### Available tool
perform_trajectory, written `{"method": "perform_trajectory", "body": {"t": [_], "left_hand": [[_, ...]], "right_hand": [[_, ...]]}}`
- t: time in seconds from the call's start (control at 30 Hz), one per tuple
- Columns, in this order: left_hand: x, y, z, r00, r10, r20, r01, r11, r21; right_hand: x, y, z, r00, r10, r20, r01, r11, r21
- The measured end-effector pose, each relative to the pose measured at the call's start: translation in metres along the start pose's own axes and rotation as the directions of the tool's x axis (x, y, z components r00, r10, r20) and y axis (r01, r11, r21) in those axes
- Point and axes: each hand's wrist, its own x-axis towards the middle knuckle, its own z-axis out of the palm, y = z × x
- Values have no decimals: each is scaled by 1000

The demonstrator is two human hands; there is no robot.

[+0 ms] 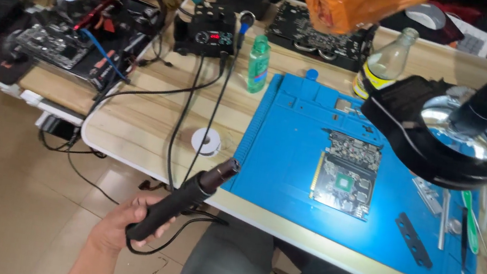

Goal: Applying flux to a circuit board with a syringe and heating it with a heat gun.

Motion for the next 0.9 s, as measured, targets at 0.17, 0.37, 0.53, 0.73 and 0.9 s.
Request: {"method": "perform_trajectory", "body": {"t": [0.17,0.37,0.53,0.73,0.9], "left_hand": [[8,-32,10,988,-141,70,149,980,-128],[27,-37,60,978,-209,-14,210,976,55],[39,-53,83,961,-269,-65,276,951,140],[53,-71,111,940,-329,-84,339,926,166],[65,-71,144,936,-328,-126,346,923,169]], "right_hand": [[-11,27,23,958,136,252,-85,975,-204],[-2,12,0,855,284,434,-170,944,-282],[0,12,-16,851,267,453,-165,954,-252],[22,17,-45,785,199,587,-145,980,-139],[53,17,-73,565,222,795,-88,974,-209]]}}
